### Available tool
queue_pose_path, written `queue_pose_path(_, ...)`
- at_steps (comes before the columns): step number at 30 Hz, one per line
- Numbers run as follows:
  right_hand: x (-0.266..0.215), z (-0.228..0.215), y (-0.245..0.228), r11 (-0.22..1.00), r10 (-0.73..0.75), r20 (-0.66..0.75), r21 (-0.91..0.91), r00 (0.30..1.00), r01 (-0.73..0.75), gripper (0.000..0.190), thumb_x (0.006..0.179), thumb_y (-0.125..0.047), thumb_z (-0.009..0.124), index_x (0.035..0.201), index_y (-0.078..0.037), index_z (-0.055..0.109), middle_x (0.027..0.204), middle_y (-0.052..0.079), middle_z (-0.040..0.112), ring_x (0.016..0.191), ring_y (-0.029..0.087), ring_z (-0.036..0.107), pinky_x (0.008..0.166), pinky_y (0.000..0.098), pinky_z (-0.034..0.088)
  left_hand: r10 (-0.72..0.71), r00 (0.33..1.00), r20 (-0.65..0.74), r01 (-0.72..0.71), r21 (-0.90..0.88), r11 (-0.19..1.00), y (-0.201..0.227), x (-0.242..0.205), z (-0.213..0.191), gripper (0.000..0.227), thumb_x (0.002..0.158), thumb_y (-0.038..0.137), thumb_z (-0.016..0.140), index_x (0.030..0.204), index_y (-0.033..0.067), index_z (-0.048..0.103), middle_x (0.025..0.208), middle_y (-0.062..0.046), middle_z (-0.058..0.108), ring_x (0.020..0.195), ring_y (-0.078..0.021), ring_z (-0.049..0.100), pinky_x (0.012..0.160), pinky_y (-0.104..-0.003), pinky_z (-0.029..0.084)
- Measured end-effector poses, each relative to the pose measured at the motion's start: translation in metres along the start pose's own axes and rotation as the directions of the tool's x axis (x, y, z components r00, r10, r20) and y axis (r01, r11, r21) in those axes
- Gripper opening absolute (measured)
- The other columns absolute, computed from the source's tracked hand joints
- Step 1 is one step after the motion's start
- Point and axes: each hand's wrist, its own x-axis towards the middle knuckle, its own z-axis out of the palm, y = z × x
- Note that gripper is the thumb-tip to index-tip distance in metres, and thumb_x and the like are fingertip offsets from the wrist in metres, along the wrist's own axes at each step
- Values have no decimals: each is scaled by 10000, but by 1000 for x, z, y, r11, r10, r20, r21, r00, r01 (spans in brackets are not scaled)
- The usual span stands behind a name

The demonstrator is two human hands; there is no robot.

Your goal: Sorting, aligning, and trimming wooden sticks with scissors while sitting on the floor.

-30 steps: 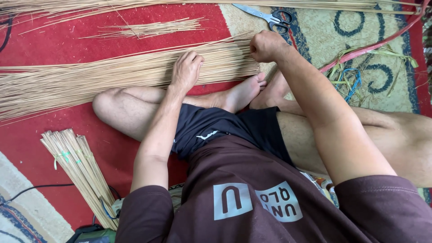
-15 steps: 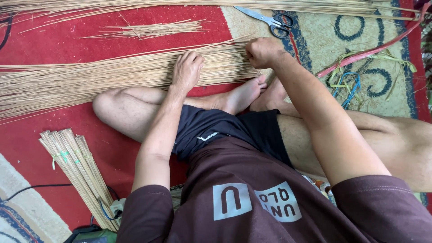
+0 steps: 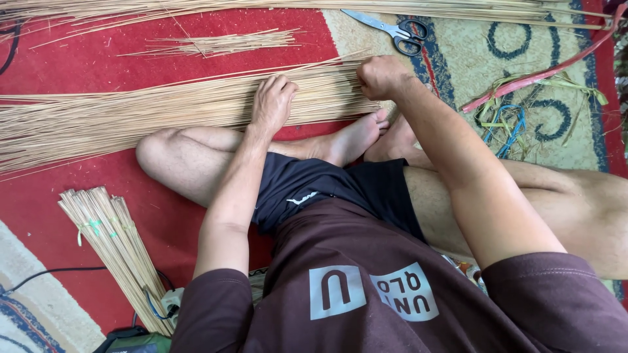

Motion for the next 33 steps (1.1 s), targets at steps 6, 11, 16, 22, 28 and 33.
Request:
queue_pose_path(6, -3, -9, 3, 999, 25, -72, 38, 997, -22, 122, 745, -136, 633, 810, -125, 735, 880, 38, 769, 782, 317, 719, 692, 425, 578, -8, 1000, -2, 8, 12, 1000, -2, -2, 5, 84, 940, 59, 712, 1020, 86, 713, 973, -37, 558, 933, -201, 583, 890, -380, 500)
queue_pose_path(11, -7, -29, -13, 993, 110, 81, -61, 991, -105, 191, 730, -187, 674, 893, -116, 743, 919, 65, 777, 766, 303, 733, 657, 426, 600, 12, 1000, -20, -11, 36, 999, 2, 0, 2, 142, 911, 38, 722, 1043, 85, 698, 979, -45, 535, 925, -212, 586, 896, -391, 499)
queue_pose_path(16, -9, -27, -16, 975, 146, 176, -195, 974, -111, 154, 745, -191, 673, 832, -131, 785, 837, 65, 783, 677, 256, 723, 599, 382, 592, 37, 999, -36, -35, 45, 998, 2, -5, 4, 151, 910, 19, 689, 1046, 86, 700, 1005, -42, 536, 911, -210, 582, 879, -385, 478)
queue_pose_path(22, -11, -16, -5, 976, 154, 137, -175, 979, -129, 176, 745, -172, 666, 855, -127, 795, 877, 89, 777, 739, 298, 719, 686, 406, 600, 31, 999, -32, -30, 38, 999, -1, -7, 7, 171, 910, -5, 681, 1054, 87, 700, 993, -39, 520, 903, -199, 577, 869, -383, 479)
queue_pose_path(28, -12, -10, -4, 985, 145, 79, -102, 986, -137, 206, 728, -152, 652, 870, -139, 800, 875, 81, 778, 730, 322, 721, 658, 433, 600, 11, 1000, 8, -11, 45, 999, -4, -9, 11, 172, 911, -4, 686, 1057, 85, 702, 991, -43, 519, 913, -200, 579, 867, -382, 481)
queue_pose_path(33, -11, -8, -5, 987, 133, 57, -96, 989, -128, 182, 765, -178, 649, 872, -158, 794, 895, 49, 788, 775, 305, 735, 663, 435, 592, 19, 1000, -4, -19, 50, 999, -4, -9, 12, 155, 912, -2, 693, 1037, 90, 694, 981, -39, 505, 917, -197, 566, 878, -383, 472)
